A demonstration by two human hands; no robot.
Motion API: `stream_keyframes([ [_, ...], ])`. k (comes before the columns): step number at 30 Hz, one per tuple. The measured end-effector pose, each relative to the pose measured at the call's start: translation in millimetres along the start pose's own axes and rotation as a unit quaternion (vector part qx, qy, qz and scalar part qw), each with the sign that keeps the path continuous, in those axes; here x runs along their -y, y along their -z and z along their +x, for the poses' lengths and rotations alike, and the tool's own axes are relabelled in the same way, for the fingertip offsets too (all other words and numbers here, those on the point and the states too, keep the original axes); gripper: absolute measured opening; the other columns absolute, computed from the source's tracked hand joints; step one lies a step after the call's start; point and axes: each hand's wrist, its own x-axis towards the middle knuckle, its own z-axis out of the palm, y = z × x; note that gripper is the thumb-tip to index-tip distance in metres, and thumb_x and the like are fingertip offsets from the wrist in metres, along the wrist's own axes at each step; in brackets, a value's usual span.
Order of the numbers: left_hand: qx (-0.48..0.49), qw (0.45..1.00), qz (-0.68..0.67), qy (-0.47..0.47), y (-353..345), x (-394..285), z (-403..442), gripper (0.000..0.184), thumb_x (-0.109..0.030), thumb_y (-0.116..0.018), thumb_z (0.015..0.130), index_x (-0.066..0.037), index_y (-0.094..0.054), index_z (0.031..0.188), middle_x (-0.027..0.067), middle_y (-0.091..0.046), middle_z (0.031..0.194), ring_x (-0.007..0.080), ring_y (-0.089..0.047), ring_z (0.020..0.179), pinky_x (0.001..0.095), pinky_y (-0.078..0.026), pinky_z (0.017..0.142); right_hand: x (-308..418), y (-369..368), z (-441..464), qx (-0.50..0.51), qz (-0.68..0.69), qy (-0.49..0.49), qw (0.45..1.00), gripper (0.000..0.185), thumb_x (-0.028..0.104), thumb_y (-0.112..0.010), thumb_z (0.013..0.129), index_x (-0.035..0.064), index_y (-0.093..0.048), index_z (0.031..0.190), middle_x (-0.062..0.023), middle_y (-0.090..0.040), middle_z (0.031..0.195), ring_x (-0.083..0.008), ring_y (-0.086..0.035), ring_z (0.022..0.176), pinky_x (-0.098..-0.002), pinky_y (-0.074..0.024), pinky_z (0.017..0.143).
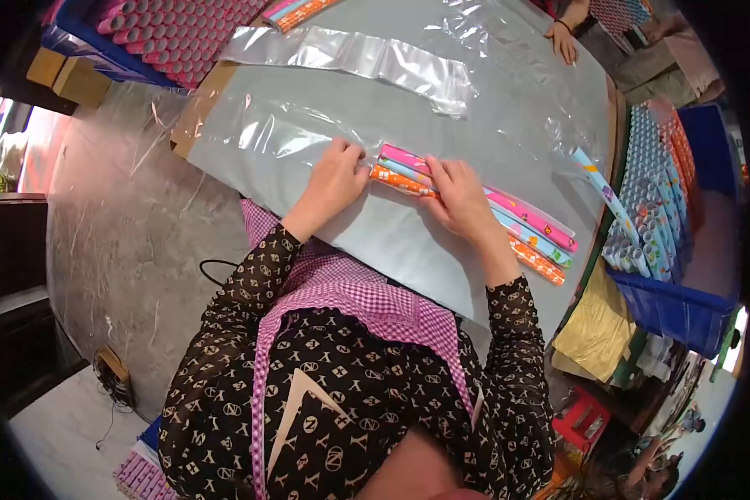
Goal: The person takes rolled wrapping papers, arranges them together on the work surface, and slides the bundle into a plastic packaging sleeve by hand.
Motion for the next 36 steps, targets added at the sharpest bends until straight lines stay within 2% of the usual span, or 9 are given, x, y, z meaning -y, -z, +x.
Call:
stream_keyframes([
  [2,-0.011,0.999,-0.038,-0.025,-3.2,3.9,-2.3,0.019,-0.013,-0.060,0.084,0.001,-0.063,0.096,0.0193,-0.056,0.098,0.0380,-0.060,0.086,0.0443,-0.051,0.077,-2.6,-3.1,1.1,-0.002,-0.002,0.000,1.000,0.063,0.020,-0.068,0.080,-0.0029,-0.045,0.134,-0.0185,-0.055,0.116,-0.0357,-0.052,0.106,-0.0435,-0.0435,0.092],
  [5,0.006,0.998,-0.068,-0.006,-5.2,4.0,-1.2,0.020,-0.012,-0.058,0.086,0.001,-0.065,0.098,0.0202,-0.057,0.095,0.0383,-0.060,0.086,0.0444,-0.050,0.077,-5.2,-8.6,-0.4,0.008,-0.014,-0.001,1.000,0.063,0.020,-0.068,0.080,-0.0025,-0.045,0.134,-0.0187,-0.055,0.116,-0.0358,-0.052,0.105,-0.0436,-0.0436,0.092],
  [9,0.021,0.998,-0.055,0.005,-3.4,0.3,0.4,0.021,-0.012,-0.058,0.087,0.001,-0.068,0.099,0.0201,-0.060,0.095,0.0341,-0.061,0.089,0.0395,-0.050,0.079,-5.2,-13.0,-1.0,0.012,-0.006,-0.003,1.000,0.063,0.021,-0.068,0.081,-0.0021,-0.045,0.134,-0.0188,-0.054,0.116,-0.0359,-0.052,0.104,-0.0438,-0.0437,0.092],
  [12,0.025,0.999,-0.044,-0.003,-8.7,3.1,-0.9,0.026,-0.011,-0.058,0.086,0.002,-0.065,0.108,0.0208,-0.059,0.095,0.0338,-0.060,0.087,0.0391,-0.050,0.077,-5.9,-13.7,0.1,0.012,-0.010,-0.005,1.000,0.062,0.021,-0.068,0.081,-0.0017,-0.045,0.134,-0.0187,-0.054,0.115,-0.0360,-0.051,0.104,-0.0439,-0.0435,0.092],
  [14,-0.044,0.997,-0.064,-0.003,-12.0,2.3,-4.8,0.024,-0.010,-0.060,0.084,0.004,-0.058,0.104,0.0206,-0.056,0.091,0.0337,-0.058,0.081,0.0401,-0.048,0.072,-5.9,-11.5,2.2,0.015,-0.014,-0.016,1.000,0.062,0.021,-0.068,0.081,-0.0016,-0.045,0.134,-0.0186,-0.054,0.116,-0.0357,-0.051,0.105,-0.0436,-0.0435,0.092],
  [17,0.011,0.998,-0.057,0.036,-3.9,-1.3,-5.2,0.025,-0.009,-0.061,0.080,0.003,-0.050,0.099,0.0233,-0.053,0.095,0.0412,-0.056,0.086,0.0478,-0.047,0.075,-8.8,-11.6,1.2,0.009,-0.020,-0.016,1.000,0.062,0.021,-0.069,0.081,-0.0017,-0.045,0.134,-0.0184,-0.054,0.116,-0.0353,-0.051,0.105,-0.0435,-0.0434,0.092],
  [20,0.015,0.999,-0.043,0.007,-5.2,3.7,-5.6,0.019,-0.007,-0.061,0.080,0.002,-0.046,0.089,0.0230,-0.051,0.093,0.0417,-0.055,0.086,0.0485,-0.046,0.074,-9.1,-9.3,2.5,0.005,-0.022,-0.017,1.000,0.062,0.021,-0.069,0.081,-0.0020,-0.045,0.134,-0.0178,-0.055,0.116,-0.0350,-0.051,0.105,-0.0435,-0.0433,0.092],
  [31,-0.010,0.997,-0.072,-0.001,-9.1,-10.3,-4.5,0.014,-0.008,-0.059,0.080,0.003,-0.051,0.083,0.0228,-0.053,0.090,0.0424,-0.056,0.080,0.0487,-0.047,0.071,-7.4,-10.2,5.5,-0.006,-0.034,-0.024,0.999,0.062,0.019,-0.069,0.080,-0.0019,-0.046,0.134,-0.0169,-0.055,0.116,-0.0343,-0.051,0.105,-0.0428,-0.0429,0.093],
  [36,-0.043,0.997,-0.056,-0.030,-7.6,-16.4,-2.1,0.012,-0.008,-0.056,0.086,0.003,-0.054,0.083,0.0227,-0.055,0.088,0.0411,-0.057,0.081,0.0479,-0.047,0.069,-5.8,-15.7,1.7,-0.013,-0.041,-0.009,0.999,0.063,0.020,-0.069,0.080,-0.0022,-0.045,0.134,-0.0182,-0.054,0.115,-0.0348,-0.052,0.104,-0.0431,-0.0431,0.092],
])
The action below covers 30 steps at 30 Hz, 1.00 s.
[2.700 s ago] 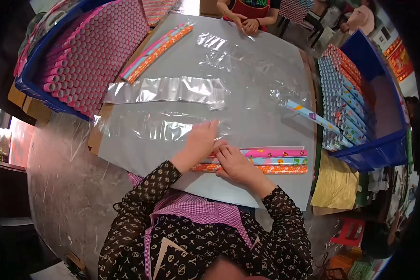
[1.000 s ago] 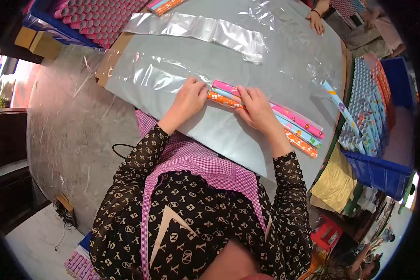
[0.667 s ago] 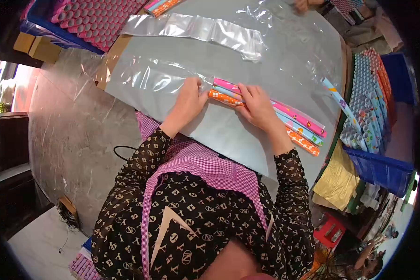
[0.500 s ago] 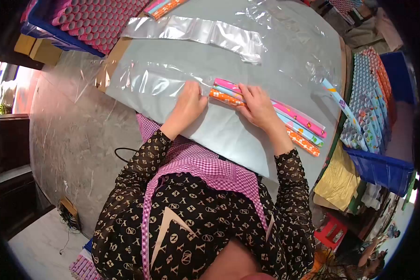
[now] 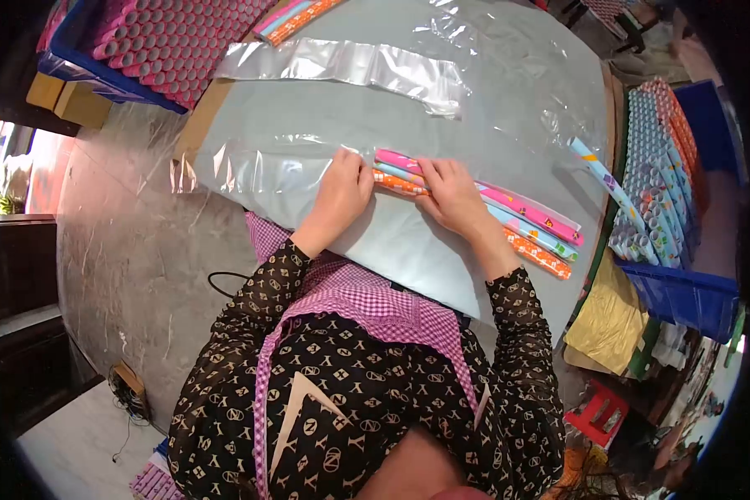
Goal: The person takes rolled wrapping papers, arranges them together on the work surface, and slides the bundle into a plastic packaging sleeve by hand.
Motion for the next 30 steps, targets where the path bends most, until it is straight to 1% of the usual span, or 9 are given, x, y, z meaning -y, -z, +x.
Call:
stream_keyframes([
  [6,0.000,0.998,0.064,-0.020,1.9,-16.5,0.0,0.012,-0.011,-0.057,0.090,0.000,-0.054,0.090,0.0206,-0.056,0.088,0.0399,-0.057,0.077,0.0457,-0.047,0.067,12.4,6.5,-0.1,0.036,0.041,-0.029,0.998,0.057,0.020,-0.066,0.080,-0.0032,-0.048,0.130,-0.0202,-0.054,0.114,-0.0378,-0.051,0.104,-0.0461,-0.0422,0.093],
  [7,-0.008,0.997,0.062,-0.035,1.3,-17.4,0.7,0.012,-0.011,-0.057,0.090,0.000,-0.054,0.090,0.0206,-0.056,0.088,0.0399,-0.057,0.077,0.0457,-0.047,0.067,12.5,4.7,-1.0,-0.010,0.032,0.002,0.999,0.056,0.021,-0.065,0.080,-0.0032,-0.048,0.128,-0.0208,-0.054,0.112,-0.0383,-0.051,0.102,-0.0462,-0.0424,0.091],
  [9,0.014,0.989,0.131,-0.062,0.2,-16.7,0.8,0.011,-0.012,-0.056,0.090,-0.001,-0.054,0.093,0.0180,-0.055,0.088,0.0372,-0.058,0.079,0.0457,-0.048,0.066,4.1,-2.2,-0.4,0.022,0.025,-0.004,0.999,0.058,0.022,-0.066,0.080,-0.0027,-0.047,0.128,-0.0203,-0.054,0.110,-0.0379,-0.051,0.102,-0.0459,-0.0427,0.090],
  [12,0.032,0.977,0.187,-0.092,-0.2,-19.1,3.9,0.011,-0.004,-0.057,0.081,-0.001,-0.052,0.090,0.0174,-0.056,0.087,0.0343,-0.059,0.080,0.0427,-0.050,0.067,5.3,-3.0,1.5,0.011,0.015,-0.004,1.000,0.059,0.022,-0.067,0.079,-0.0027,-0.047,0.129,-0.0196,-0.054,0.110,-0.0371,-0.052,0.102,-0.0453,-0.0428,0.090],
  [16,0.037,0.979,0.181,-0.082,0.0,-18.4,8.3,0.006,-0.007,-0.053,0.088,-0.003,-0.053,0.092,0.0167,-0.057,0.088,0.0362,-0.059,0.078,0.0444,-0.050,0.068,6.9,-4.9,3.3,0.014,0.023,0.004,1.000,0.061,0.023,-0.067,0.079,-0.0029,-0.047,0.129,-0.0191,-0.054,0.111,-0.0360,-0.052,0.102,-0.0446,-0.0428,0.091],
  [18,0.054,0.968,0.220,-0.105,0.6,-17.0,12.4,0.014,-0.002,-0.058,0.077,-0.001,-0.052,0.090,0.0164,-0.056,0.087,0.0322,-0.061,0.082,0.0405,-0.052,0.068,9.2,-4.9,4.2,0.023,0.011,-0.003,1.000,0.061,0.023,-0.067,0.078,-0.0031,-0.046,0.129,-0.0191,-0.054,0.111,-0.0362,-0.052,0.102,-0.0445,-0.0426,0.092],
  [21,0.057,0.974,0.208,-0.074,1.5,-21.2,13.0,0.015,-0.002,-0.058,0.076,-0.001,-0.052,0.090,0.0163,-0.057,0.087,0.0321,-0.061,0.081,0.0407,-0.053,0.067,10.3,-3.8,4.8,0.031,0.018,-0.018,0.999,0.061,0.023,-0.068,0.078,-0.0027,-0.046,0.129,-0.0192,-0.054,0.112,-0.0362,-0.051,0.102,-0.0441,-0.0425,0.092],
  [24,0.046,0.969,0.219,-0.109,1.3,-18.3,11.2,0.014,-0.002,-0.057,0.077,0.000,-0.052,0.091,0.0166,-0.057,0.088,0.0324,-0.062,0.080,0.0409,-0.053,0.065,10.0,0.0,5.4,0.030,0.040,-0.001,0.999,0.062,0.022,-0.069,0.078,-0.0029,-0.046,0.129,-0.0194,-0.054,0.112,-0.0362,-0.051,0.101,-0.0437,-0.0426,0.092],
  [30,0.061,0.977,0.188,-0.086,8.0,-14.5,-1.9,0.014,-0.003,-0.055,0.080,0.001,-0.051,0.093,0.0172,-0.057,0.088,0.0345,-0.062,0.078,0.0422,-0.052,0.063,7.9,-0.1,7.2,0.034,0.059,-0.019,0.997,0.062,0.023,-0.070,0.078,-0.0017,-0.046,0.129,-0.0187,-0.055,0.112,-0.0358,-0.051,0.101,-0.0437,-0.0427,0.091],
])
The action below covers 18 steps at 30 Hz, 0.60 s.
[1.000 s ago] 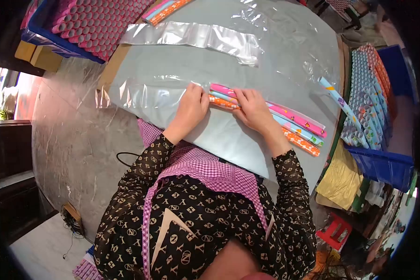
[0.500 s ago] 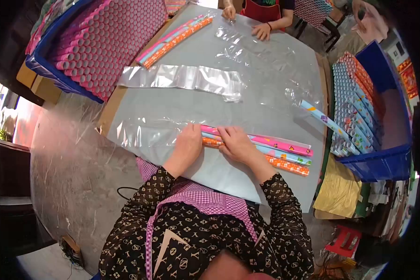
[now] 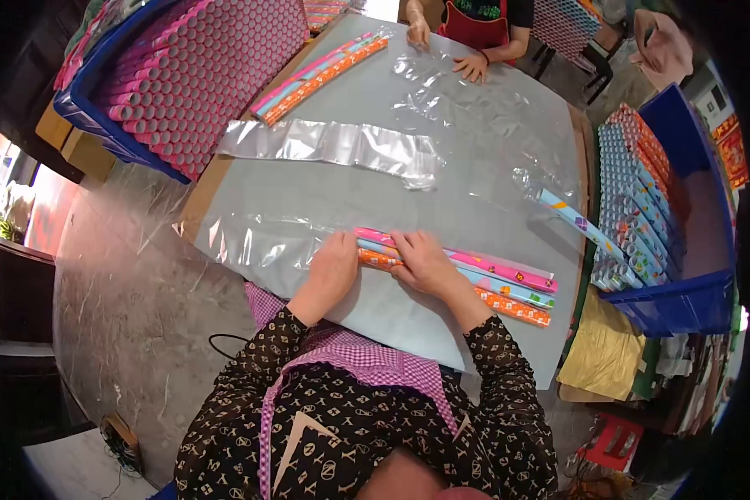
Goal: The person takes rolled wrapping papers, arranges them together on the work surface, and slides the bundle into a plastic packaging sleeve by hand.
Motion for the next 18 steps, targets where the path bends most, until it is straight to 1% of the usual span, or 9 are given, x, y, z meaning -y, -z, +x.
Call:
stream_keyframes([
  [3,0.011,0.999,-0.029,-0.005,0.0,2.8,-2.4,0.013,-0.003,-0.055,0.081,0.001,-0.051,0.093,0.0177,-0.058,0.088,0.0356,-0.062,0.078,0.0430,-0.052,0.064,-3.3,-4.3,1.0,-0.005,-0.010,0.001,1.000,0.062,0.023,-0.070,0.078,-0.0011,-0.046,0.130,-0.0185,-0.055,0.112,-0.0357,-0.051,0.101,-0.0438,-0.0428,0.090],
  [6,0.037,0.999,-0.011,0.016,1.7,-1.2,0.6,0.012,-0.004,-0.055,0.082,0.000,-0.052,0.093,0.0184,-0.058,0.087,0.0357,-0.062,0.077,0.0435,-0.052,0.064,0.2,-3.0,3.0,-0.003,-0.009,0.007,1.000,0.062,0.022,-0.070,0.077,-0.0017,-0.046,0.130,-0.0186,-0.055,0.112,-0.0360,-0.052,0.101,-0.0439,-0.0428,0.090],
  [9,0.025,0.999,-0.031,0.014,-3.2,-4.0,8.2,0.011,-0.006,-0.055,0.083,-0.001,-0.052,0.093,0.0179,-0.058,0.088,0.0358,-0.062,0.076,0.0438,-0.052,0.064,4.6,-5.4,2.3,0.004,-0.005,0.015,1.000,0.063,0.023,-0.070,0.077,-0.0022,-0.047,0.130,-0.0186,-0.055,0.112,-0.0360,-0.052,0.101,-0.0440,-0.0430,0.090],
  [10,0.024,0.999,-0.030,0.019,-5.3,-5.3,9.8,0.011,-0.006,-0.055,0.083,-0.001,-0.052,0.093,0.0179,-0.058,0.088,0.0358,-0.062,0.076,0.0438,-0.052,0.064,4.8,-7.5,2.0,-0.010,-0.010,0.028,1.000,0.061,0.023,-0.069,0.077,-0.0022,-0.048,0.129,-0.0183,-0.055,0.109,-0.0352,-0.052,0.100,-0.0441,-0.0431,0.089],
  [12,0.001,0.996,-0.083,0.024,-8.6,-8.2,12.3,0.009,-0.010,-0.054,0.090,-0.002,-0.053,0.094,0.0175,-0.058,0.088,0.0387,-0.060,0.078,0.0476,-0.050,0.065,5.2,-9.2,2.3,-0.022,-0.012,0.047,0.999,0.059,0.023,-0.068,0.077,-0.0022,-0.049,0.127,-0.0180,-0.056,0.105,-0.0345,-0.053,0.099,-0.0442,-0.0433,0.089],
  [15,0.021,0.994,-0.110,0.020,-9.9,-10.0,13.2,0.010,-0.008,-0.054,0.089,-0.002,-0.055,0.097,0.0175,-0.058,0.091,0.0391,-0.060,0.080,0.0475,-0.050,0.067,4.6,-9.0,1.6,-0.024,-0.020,0.046,0.998,0.060,0.023,-0.068,0.077,-0.0021,-0.048,0.128,-0.0181,-0.055,0.107,-0.0349,-0.053,0.099,-0.0445,-0.0432,0.089],
  [16,0.019,0.994,-0.107,0.024,-9.2,-9.7,12.4,0.010,-0.008,-0.054,0.089,-0.002,-0.055,0.097,0.0175,-0.058,0.091,0.0391,-0.060,0.080,0.0475,-0.050,0.067,4.1,-8.7,1.1,-0.018,-0.010,0.040,0.999,0.062,0.023,-0.069,0.077,-0.0024,-0.047,0.129,-0.0185,-0.054,0.110,-0.0361,-0.051,0.102,-0.0448,-0.0427,0.090],
  [18,0.046,0.993,-0.110,0.004,-5.6,-11.0,9.5,0.013,-0.009,-0.057,0.084,-0.002,-0.053,0.096,0.0183,-0.056,0.097,0.0389,-0.061,0.082,0.0486,-0.051,0.067,3.7,-8.0,1.3,-0.009,0.001,0.037,0.999,0.064,0.022,-0.070,0.077,-0.0026,-0.046,0.131,-0.0189,-0.053,0.113,-0.0372,-0.050,0.104,-0.0450,-0.0422,0.092],
])
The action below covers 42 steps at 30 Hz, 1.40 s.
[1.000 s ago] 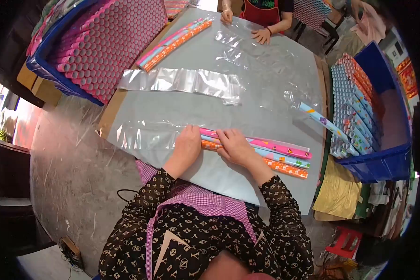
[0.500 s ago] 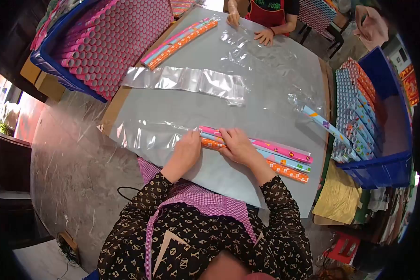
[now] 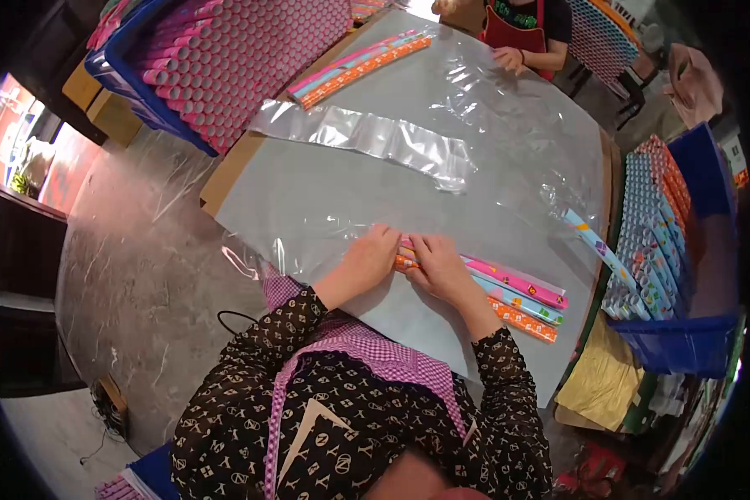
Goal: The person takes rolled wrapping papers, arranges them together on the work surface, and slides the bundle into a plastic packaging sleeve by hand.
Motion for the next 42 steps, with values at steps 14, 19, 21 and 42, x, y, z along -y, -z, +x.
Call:
stream_keyframes([
  [14,0.067,0.976,0.144,-0.149,43.1,26.7,-4.9,0.054,-0.019,-0.074,0.073,-0.009,-0.052,0.121,0.0117,-0.053,0.121,0.0304,-0.050,0.115,0.0428,-0.041,0.096,1.4,2.4,1.9,-0.005,-0.020,0.006,1.000,0.059,0.022,-0.068,0.078,-0.0029,-0.047,0.128,-0.0187,-0.055,0.107,-0.0351,-0.052,0.102,-0.0440,-0.0439,0.089],
  [19,0.140,0.972,0.151,-0.113,36.8,33.2,-0.4,0.071,-0.023,-0.079,0.068,-0.004,-0.046,0.128,0.0127,-0.053,0.123,0.0315,-0.049,0.118,0.0431,-0.040,0.097,3.1,4.3,0.6,0.000,-0.010,0.002,1.000,0.060,0.022,-0.068,0.078,-0.0031,-0.047,0.128,-0.0186,-0.055,0.106,-0.0353,-0.052,0.101,-0.0440,-0.0435,0.089],
  [21,0.142,0.973,0.142,-0.116,31.5,39.9,-0.3,0.072,-0.024,-0.079,0.068,0.000,-0.046,0.127,0.0141,-0.055,0.121,0.0325,-0.051,0.116,0.0432,-0.040,0.098,3.6,4.7,0.1,0.005,-0.019,0.005,1.000,0.061,0.022,-0.069,0.078,-0.0028,-0.047,0.129,-0.0186,-0.054,0.107,-0.0353,-0.052,0.101,-0.0439,-0.0432,0.089],
  [42,0.125,0.942,0.187,-0.248,-5.1,10.6,15.8,0.053,-0.025,-0.069,0.073,0.007,-0.054,0.113,0.0157,-0.057,0.100,0.0288,-0.056,0.095,0.0377,-0.042,0.084,0.3,0.0,-11.3,-0.015,0.028,-0.019,0.999,0.077,0.022,-0.073,0.076,-0.0075,-0.035,0.136,-0.0223,-0.057,0.110,-0.0395,-0.052,0.098,-0.0457,-0.0438,0.088],
])
